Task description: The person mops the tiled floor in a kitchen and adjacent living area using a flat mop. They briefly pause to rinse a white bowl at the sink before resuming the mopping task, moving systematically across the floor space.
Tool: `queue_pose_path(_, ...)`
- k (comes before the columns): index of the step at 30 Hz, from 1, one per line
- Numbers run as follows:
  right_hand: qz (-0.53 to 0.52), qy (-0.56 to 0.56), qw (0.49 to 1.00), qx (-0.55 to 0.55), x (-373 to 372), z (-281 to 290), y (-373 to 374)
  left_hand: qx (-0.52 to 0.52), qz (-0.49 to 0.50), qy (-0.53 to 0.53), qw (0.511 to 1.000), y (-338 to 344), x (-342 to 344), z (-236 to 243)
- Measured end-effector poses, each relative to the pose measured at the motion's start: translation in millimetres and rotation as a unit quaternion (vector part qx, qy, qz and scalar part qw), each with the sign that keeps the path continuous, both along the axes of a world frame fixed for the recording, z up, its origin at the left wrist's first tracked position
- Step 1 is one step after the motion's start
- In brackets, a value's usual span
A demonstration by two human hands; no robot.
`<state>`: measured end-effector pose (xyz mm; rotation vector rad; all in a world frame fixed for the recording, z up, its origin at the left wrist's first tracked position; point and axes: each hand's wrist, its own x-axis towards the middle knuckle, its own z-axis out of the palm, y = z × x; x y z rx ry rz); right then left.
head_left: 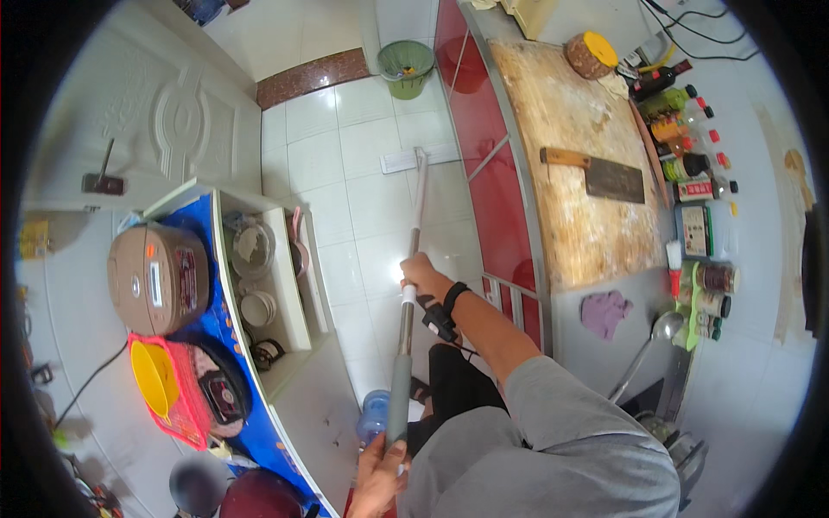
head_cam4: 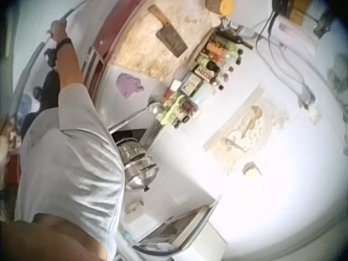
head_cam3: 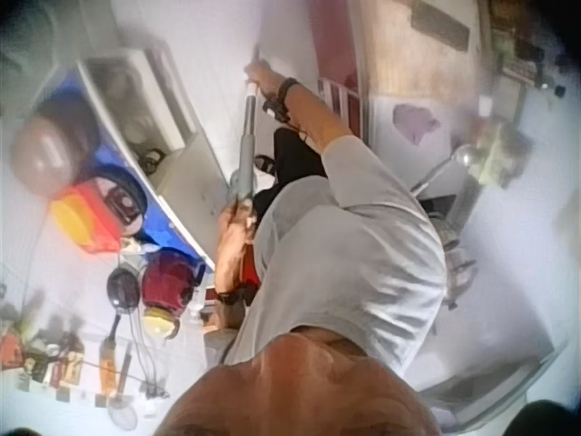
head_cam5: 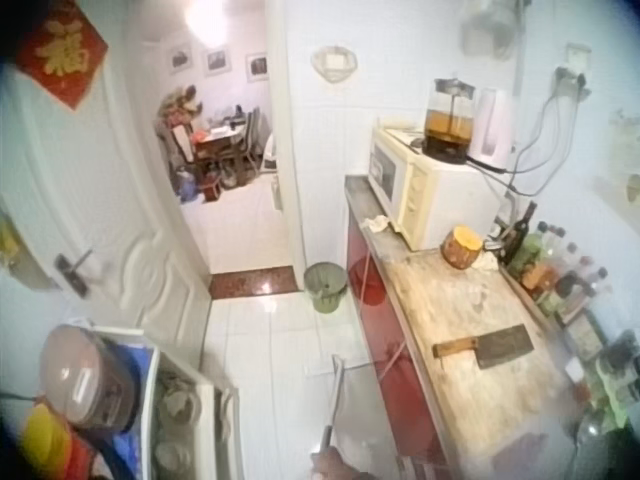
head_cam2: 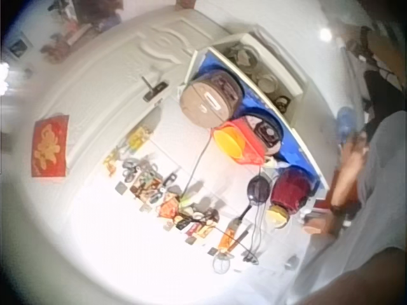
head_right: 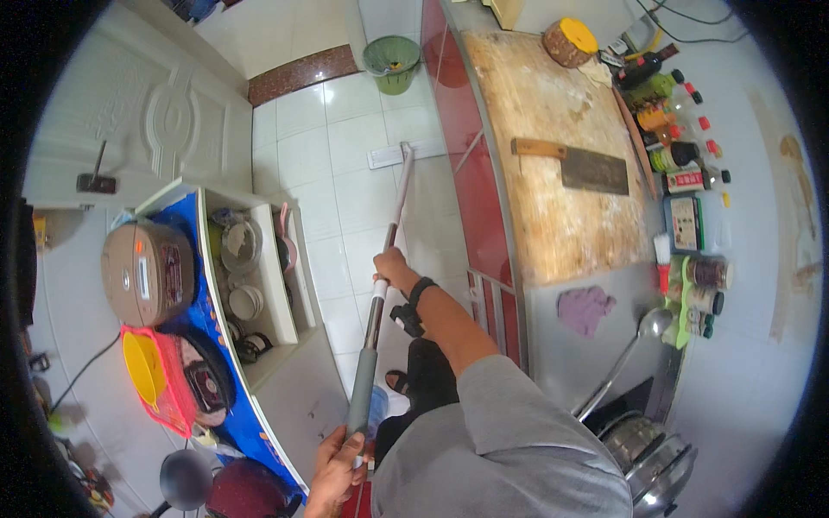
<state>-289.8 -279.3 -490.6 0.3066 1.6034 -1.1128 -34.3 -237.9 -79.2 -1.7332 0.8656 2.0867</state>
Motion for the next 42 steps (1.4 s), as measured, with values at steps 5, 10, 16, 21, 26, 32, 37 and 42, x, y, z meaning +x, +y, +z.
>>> queue_pose_path(5, -0.052, -0.023, 0.998, -0.017, -106.5, 22.1, -48.4, 0.008, 0.001, 0.017, 1.000, -39.1, -98.6, -12.2)
queue_pose_path(10, -0.050, 0.013, 0.999, -0.016, -114.5, -3.4, -63.9, -0.010, -0.030, 0.019, 0.999, -60.8, -107.6, -2.7)
queue_pose_path(16, -0.075, -0.026, 0.996, -0.041, 47.4, 58.7, -30.3, -0.103, -0.108, -0.050, 0.988, -62.4, 26.9, 65.3)
queue_pose_path(21, -0.082, -0.095, 0.992, 0.030, 199.0, 111.3, 10.1, -0.084, -0.060, -0.068, 0.992, -65.7, 103.3, 143.5)
queue_pose_path(26, -0.071, -0.148, 0.986, 0.003, 190.8, 115.6, 7.0, -0.070, -0.015, -0.099, 0.993, -65.2, 126.6, 131.0)
queue_pose_path(32, 0.332, 0.420, 0.809, -0.242, 58.7, -61.5, -7.0, -0.264, -0.261, 0.048, 0.927, -49.4, 83.9, -0.4)
queue_pose_path(37, 0.152, 0.150, 0.973, -0.092, -45.3, -34.4, -111.8, -0.109, -0.089, -0.080, 0.987, -116.6, -61.7, 24.5)
queue_pose_path(42, 0.035, 0.001, 0.999, -0.022, 32.3, 48.1, -113.4, -0.179, -0.059, -0.052, 0.981, -136.2, -12.5, 84.5)
